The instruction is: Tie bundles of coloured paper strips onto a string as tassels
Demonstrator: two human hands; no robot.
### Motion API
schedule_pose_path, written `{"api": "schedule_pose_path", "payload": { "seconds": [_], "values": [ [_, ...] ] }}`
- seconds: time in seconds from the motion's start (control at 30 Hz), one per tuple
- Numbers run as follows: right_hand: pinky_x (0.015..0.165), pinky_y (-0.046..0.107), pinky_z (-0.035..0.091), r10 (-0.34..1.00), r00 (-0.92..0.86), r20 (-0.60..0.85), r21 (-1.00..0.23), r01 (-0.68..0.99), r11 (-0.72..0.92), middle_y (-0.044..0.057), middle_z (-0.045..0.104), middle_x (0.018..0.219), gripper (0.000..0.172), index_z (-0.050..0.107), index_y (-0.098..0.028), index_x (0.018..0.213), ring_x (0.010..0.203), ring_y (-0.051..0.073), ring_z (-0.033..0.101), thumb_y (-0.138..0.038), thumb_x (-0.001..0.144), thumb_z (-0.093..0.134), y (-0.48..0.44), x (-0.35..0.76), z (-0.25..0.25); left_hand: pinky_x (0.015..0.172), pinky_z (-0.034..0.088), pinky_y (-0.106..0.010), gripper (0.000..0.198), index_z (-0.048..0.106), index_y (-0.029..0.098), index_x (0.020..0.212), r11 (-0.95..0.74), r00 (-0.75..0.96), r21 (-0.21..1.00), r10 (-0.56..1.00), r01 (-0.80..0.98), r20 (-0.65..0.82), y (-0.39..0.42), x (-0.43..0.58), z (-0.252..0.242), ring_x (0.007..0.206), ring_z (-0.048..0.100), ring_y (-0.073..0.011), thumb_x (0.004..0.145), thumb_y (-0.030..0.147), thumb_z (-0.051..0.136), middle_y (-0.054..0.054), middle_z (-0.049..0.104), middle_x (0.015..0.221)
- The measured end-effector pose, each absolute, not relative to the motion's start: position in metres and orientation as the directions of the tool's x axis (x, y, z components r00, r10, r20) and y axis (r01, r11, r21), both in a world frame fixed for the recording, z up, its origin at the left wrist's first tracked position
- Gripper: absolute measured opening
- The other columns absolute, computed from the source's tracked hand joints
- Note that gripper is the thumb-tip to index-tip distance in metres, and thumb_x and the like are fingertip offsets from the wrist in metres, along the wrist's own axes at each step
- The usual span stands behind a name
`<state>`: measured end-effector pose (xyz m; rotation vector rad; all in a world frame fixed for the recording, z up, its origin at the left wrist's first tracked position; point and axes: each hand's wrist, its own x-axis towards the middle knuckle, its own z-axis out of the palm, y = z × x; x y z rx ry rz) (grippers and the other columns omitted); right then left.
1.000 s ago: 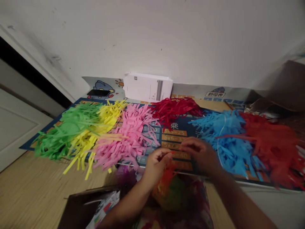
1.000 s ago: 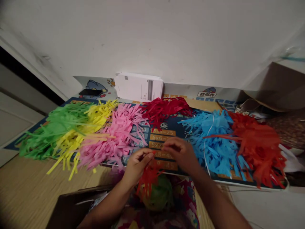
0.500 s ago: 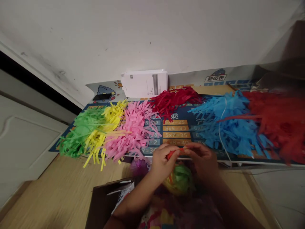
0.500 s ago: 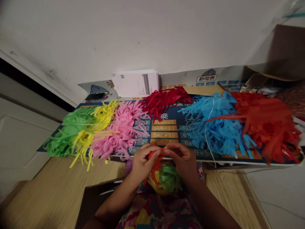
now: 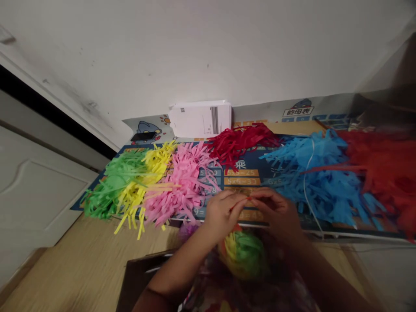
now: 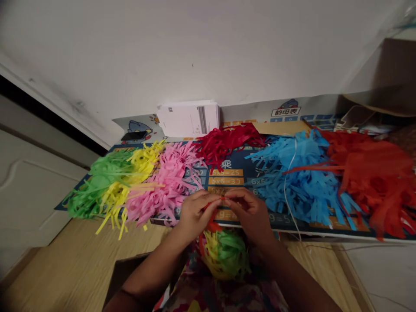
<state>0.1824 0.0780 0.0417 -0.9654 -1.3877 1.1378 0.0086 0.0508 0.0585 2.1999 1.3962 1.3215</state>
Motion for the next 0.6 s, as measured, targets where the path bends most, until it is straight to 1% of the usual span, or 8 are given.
{"api": "schedule_pose_path", "payload": {
  "seconds": [0.1, 0.2, 0.33, 0.4, 0.5, 0.6],
  "values": [
    [0.072, 0.03, 0.054, 0.944, -0.185, 0.273, -0.959, 0.023, 0.282, 0.002, 0.072, 0.082, 0.012, 0.073, -0.023, 0.083, 0.076, 0.018, 0.066, -0.034, 0.078, 0.074, 0.115, 0.18, 0.06, 0.067, 0.051, -0.026, 0.017, 0.076, 0.02, 0.095, -0.522, 0.17, 0.526, 0.799, 0.672, 0.576, 0.083, 0.003, 0.076, 0.073, 0.067, -0.016, 0.095, 0.026, 0.06, -0.005, 0.074, 0.081],
    [0.073, 0.032, 0.054, 0.923, -0.212, 0.32, -0.941, 0.039, 0.335, 0.002, 0.072, 0.081, 0.015, 0.071, -0.023, 0.084, 0.076, 0.018, 0.066, -0.035, 0.076, 0.074, 0.155, 0.174, 0.071, 0.069, 0.049, -0.027, 0.016, 0.076, 0.021, 0.094, -0.494, 0.178, 0.484, 0.809, 0.722, 0.561, 0.122, -0.001, 0.088, 0.075, 0.066, -0.017, 0.093, 0.026, 0.061, -0.005, 0.073, 0.081],
    [0.07, 0.033, 0.055, 0.931, -0.183, 0.317, -0.947, -0.012, 0.321, 0.002, 0.072, 0.079, 0.019, 0.068, -0.022, 0.084, 0.073, 0.019, 0.068, -0.038, 0.074, 0.072, 0.191, 0.169, 0.059, 0.07, 0.049, -0.026, 0.014, 0.076, 0.021, 0.089, -0.498, 0.21, 0.541, 0.836, 0.678, 0.507, 0.165, -0.005, 0.082, 0.075, 0.065, -0.0162, 0.092, 0.024, 0.062, -0.004, 0.072, 0.08],
    [0.071, 0.034, 0.055, 0.928, -0.172, 0.33, -0.939, 0.038, 0.341, 0.002, 0.072, 0.078, 0.018, 0.068, -0.022, 0.084, 0.073, 0.02, 0.068, -0.038, 0.075, 0.07, 0.2, 0.168, 0.047, 0.069, 0.048, -0.026, 0.015, 0.076, 0.021, 0.089, -0.499, 0.241, 0.555, 0.848, 0.666, 0.472, 0.175, -0.007, 0.071, 0.074, 0.065, -0.0159, 0.092, 0.024, 0.061, -0.004, 0.072, 0.079],
    [0.075, 0.035, 0.056, 0.9, -0.174, 0.399, -0.887, 0.176, 0.428, 0.003, 0.072, 0.081, 0.015, 0.068, -0.022, 0.085, 0.075, 0.02, 0.068, -0.035, 0.078, 0.067, 0.204, 0.167, 0.034, 0.069, 0.048, -0.027, 0.016, 0.076, 0.021, 0.089, -0.492, 0.26, 0.543, 0.855, 0.68, 0.449, 0.179, -0.009, 0.056, 0.074, 0.065, -0.0166, 0.093, 0.024, 0.061, -0.004, 0.072, 0.08],
    [0.073, 0.034, 0.056, 0.893, -0.154, 0.423, -0.87, 0.208, 0.448, 0.004, 0.072, 0.083, 0.014, 0.067, -0.023, 0.085, 0.075, 0.019, 0.067, -0.035, 0.079, 0.065, 0.204, 0.167, 0.03, 0.074, 0.051, -0.029, 0.016, 0.075, 0.021, 0.089, -0.476, 0.213, 0.585, 0.861, 0.656, 0.462, 0.179, -0.008, 0.048, 0.078, 0.067, -0.0177, 0.093, 0.026, 0.061, -0.005, 0.074, 0.083]
  ]
}}
